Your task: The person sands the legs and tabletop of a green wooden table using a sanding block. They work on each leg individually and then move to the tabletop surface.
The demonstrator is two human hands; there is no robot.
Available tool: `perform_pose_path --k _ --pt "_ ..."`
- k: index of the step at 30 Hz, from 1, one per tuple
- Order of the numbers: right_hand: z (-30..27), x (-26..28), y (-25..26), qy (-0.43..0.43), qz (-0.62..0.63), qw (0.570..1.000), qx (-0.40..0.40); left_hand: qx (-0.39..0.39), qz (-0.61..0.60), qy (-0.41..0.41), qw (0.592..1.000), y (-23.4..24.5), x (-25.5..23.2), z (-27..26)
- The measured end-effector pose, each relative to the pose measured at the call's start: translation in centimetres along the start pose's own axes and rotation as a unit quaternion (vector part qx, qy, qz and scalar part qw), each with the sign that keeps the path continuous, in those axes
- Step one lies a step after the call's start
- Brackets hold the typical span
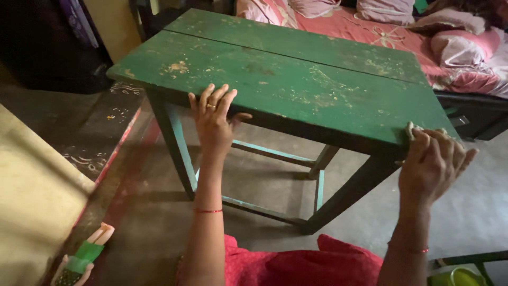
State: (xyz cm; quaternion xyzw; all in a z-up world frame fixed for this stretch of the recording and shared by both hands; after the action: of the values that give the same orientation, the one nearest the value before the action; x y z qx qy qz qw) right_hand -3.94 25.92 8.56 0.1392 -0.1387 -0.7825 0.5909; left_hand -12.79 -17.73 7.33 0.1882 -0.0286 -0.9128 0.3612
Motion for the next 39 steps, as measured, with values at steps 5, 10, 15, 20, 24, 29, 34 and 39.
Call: perform_pose_path --k 5,10,15,20,24,29,34,39 --pt "1.2 5.5 1.1 -0.011 -0.115 0.992 -0.058 0.0 0.003 0.018 1.0 -0.2 -0.4 -0.2" --pt "3.2 17.3 3.9 0.055 0.005 0.995 -0.086 -0.001 0.011 0.014 1.0 -0.4 -0.2 -0.3" --pt "5.2 26.3 4.1 0.153 0.163 0.975 -0.003 -0.028 -0.014 0.004 0.999 -0.4 0.1 -0.7" --pt "7.0 26.1 1.0 0.232 0.14 0.952 0.141 -0.018 -0.008 0.01 1.0 -0.1 0.4 -0.9" --pt "8.4 19.2 -3.7 0.292 -0.013 0.917 0.271 -0.026 0.036 -0.007 0.999 -0.4 0.9 -0.9" --pt "10.5 4.2 -8.0 0.127 -0.047 0.922 0.362 -0.022 0.032 -0.001 0.999 -0.2 0.7 -1.4" --pt "9.9 0.7 -9.6 0.016 -0.054 0.924 0.377 -0.01 0.015 -0.012 1.0 0.7 -0.8 -1.1" --pt "9.7 1.1 -9.0 -0.007 -0.006 0.931 0.365 0.033 0.01 0.041 0.999 1.1 -1.6 -0.8"
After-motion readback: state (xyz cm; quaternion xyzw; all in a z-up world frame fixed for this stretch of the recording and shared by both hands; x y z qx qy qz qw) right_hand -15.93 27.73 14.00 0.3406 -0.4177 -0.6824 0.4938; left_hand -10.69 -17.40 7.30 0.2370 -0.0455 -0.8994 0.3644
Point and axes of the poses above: each hand's wrist, its own z-axis towards the middle knuckle, its own y-axis out of the back of the hand, x = y × z, the point moved 5 cm from there along z, towards the middle knuckle, and after that the axes turned 15 degrees about -z, right-handed, at the moved point
